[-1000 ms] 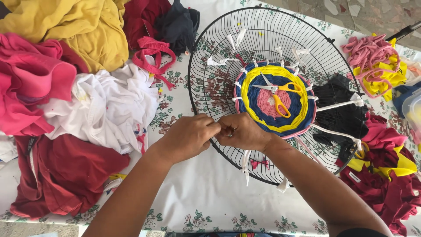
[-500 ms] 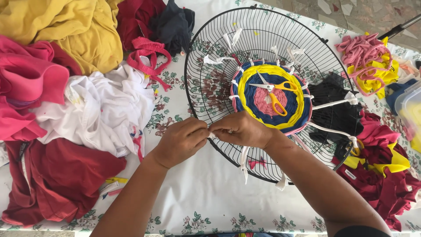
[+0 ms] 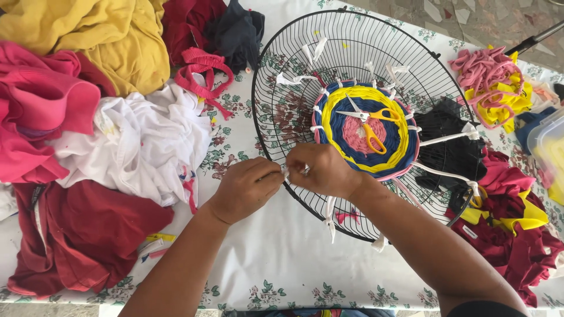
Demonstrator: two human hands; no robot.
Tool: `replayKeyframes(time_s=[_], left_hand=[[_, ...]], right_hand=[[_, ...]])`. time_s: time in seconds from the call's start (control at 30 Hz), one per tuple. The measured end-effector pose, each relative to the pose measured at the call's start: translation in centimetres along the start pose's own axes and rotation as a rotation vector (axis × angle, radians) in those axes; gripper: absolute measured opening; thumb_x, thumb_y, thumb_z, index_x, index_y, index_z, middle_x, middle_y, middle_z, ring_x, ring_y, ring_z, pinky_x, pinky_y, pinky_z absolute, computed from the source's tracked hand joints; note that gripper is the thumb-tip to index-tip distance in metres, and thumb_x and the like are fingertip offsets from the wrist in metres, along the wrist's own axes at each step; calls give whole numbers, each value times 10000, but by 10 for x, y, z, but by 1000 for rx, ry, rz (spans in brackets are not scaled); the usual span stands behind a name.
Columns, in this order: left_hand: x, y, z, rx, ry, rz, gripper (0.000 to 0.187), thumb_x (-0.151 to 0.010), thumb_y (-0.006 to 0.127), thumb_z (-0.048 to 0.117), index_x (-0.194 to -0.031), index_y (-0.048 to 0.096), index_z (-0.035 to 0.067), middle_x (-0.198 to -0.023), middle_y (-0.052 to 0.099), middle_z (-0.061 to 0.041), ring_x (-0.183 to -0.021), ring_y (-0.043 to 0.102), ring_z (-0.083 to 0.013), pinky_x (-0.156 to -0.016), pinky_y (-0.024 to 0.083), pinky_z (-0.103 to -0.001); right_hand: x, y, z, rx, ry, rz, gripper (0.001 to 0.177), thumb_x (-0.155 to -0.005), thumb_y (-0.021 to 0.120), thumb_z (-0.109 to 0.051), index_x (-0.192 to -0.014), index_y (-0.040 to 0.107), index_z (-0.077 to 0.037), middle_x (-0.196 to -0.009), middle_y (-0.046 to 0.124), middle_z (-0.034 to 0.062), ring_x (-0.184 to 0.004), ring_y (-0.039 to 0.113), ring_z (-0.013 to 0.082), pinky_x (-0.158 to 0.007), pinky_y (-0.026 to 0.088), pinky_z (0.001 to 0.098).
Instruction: The person is weaving strips of colorful fabric through a circular metal frame to create a rug.
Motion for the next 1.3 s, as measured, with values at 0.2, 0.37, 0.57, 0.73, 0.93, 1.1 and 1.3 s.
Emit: replayKeyframes(time_s=[0.2,0.37,0.57,0.73,0.93,1.1,1.3], left_hand=[[6,5,0,0,26,-24,157,-904,718,33,-774,653,93,-846,644,-21,-760,671,-181,-622,555,-282],[0,2,2,11,18,-31,151,-883,738,10,-769,670,83,-846,649,-36,-744,677,-197,-598,548,-285],[-1,2,3,15,12,-42,172,-876,751,6,-744,669,79,-839,660,-31,-735,680,-176,-592,544,-261],[-3,1,3,23,25,-36,193,-884,715,-16,-741,639,89,-841,643,-18,-713,657,-178,-591,543,-251],[-7,-1,7,106,21,-83,149,-827,708,-42,-844,638,88,-913,678,-51,-783,682,-211,-637,577,-283],[-14,-5,9,276,-171,-96,306,-789,574,-15,-1024,731,103,-990,728,-50,-808,716,-228,-671,600,-324],[-25,64,-6,602,-796,-210,145,-877,620,53,-941,750,44,-777,762,-81,-667,748,-197,-502,584,-287]], right_hand=[[33,41,51,-551,508,61,95,-901,635,-84,-928,720,-50,-745,607,36,-735,587,134,-645,504,320],[12,8,-3,-332,205,9,203,-886,662,-33,-1075,731,-10,-950,739,170,-777,693,224,-603,580,311],[3,-9,-32,-86,12,-91,172,-950,633,6,-1097,708,54,-971,726,259,-794,753,339,-640,628,373],[26,7,19,-255,154,43,148,-1020,582,-106,-1104,676,-28,-825,722,115,-681,712,222,-631,605,352],[32,-7,9,-325,176,7,147,-1037,543,-115,-1129,618,-29,-727,704,96,-640,688,221,-637,581,354],[42,-56,24,-229,275,-117,301,-897,694,-27,-1194,743,-28,-863,753,210,-701,714,300,-669,591,405],[63,-89,81,-513,436,50,209,-997,576,11,-1138,723,56,-810,737,165,-660,735,183,-635,600,301]])
Point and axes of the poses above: each hand's wrist, its own x-axis away from the middle knuckle, its own y-axis out of the palm, z = x × y, the point moved 5 cm from there along -x, towards the middle knuckle
